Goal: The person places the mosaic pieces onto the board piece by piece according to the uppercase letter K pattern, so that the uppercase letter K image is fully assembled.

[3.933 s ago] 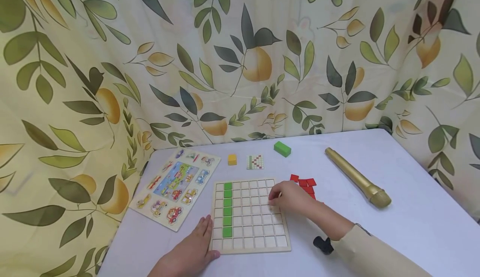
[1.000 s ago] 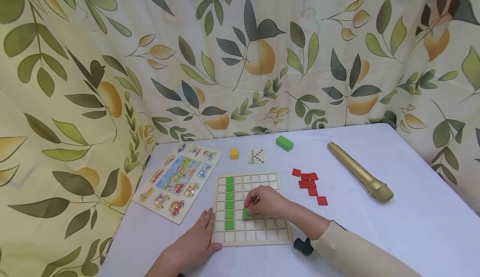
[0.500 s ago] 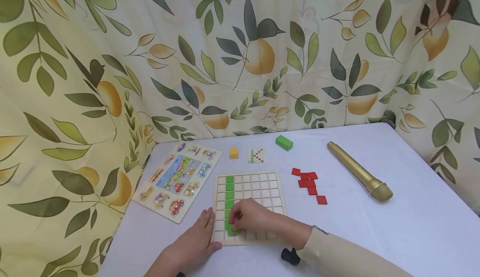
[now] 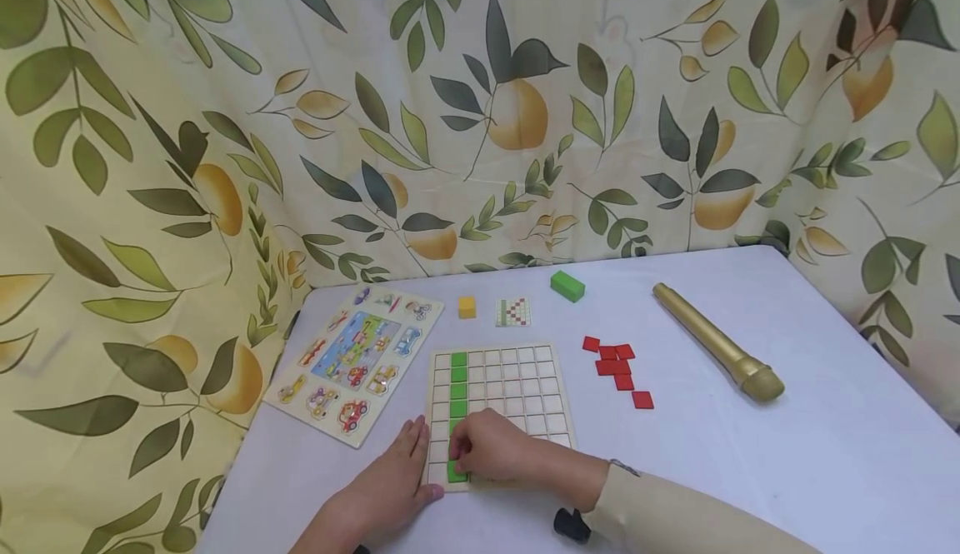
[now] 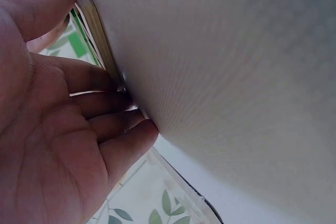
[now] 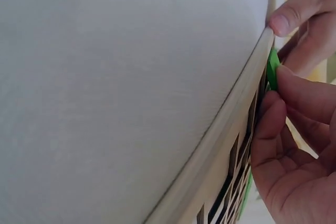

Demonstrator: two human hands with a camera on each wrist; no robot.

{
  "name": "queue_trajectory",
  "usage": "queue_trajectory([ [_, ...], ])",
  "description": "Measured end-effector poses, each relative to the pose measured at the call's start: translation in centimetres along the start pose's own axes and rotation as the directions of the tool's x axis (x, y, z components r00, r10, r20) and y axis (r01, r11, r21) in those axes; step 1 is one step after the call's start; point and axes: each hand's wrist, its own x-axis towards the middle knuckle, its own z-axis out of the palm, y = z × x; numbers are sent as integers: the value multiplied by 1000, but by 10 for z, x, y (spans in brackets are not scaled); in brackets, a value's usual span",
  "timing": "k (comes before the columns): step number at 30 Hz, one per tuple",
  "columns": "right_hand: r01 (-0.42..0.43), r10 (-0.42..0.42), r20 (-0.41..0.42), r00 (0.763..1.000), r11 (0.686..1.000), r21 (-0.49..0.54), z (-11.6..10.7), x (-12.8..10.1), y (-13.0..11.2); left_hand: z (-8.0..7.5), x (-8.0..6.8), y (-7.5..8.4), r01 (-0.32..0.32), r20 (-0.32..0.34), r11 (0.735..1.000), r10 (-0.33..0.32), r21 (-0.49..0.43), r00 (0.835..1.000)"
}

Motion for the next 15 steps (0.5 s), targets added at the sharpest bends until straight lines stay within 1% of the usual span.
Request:
queue_trajectory([
  [9,23,-26,-28,999,996,-88,4,0,-3,-1,0,1,2,1,1000,-2,1,1000],
  [15,29,-33,-38,999,994,-102,7,1,-1,-1,0,2,13,8,1000,-14,2,1000],
])
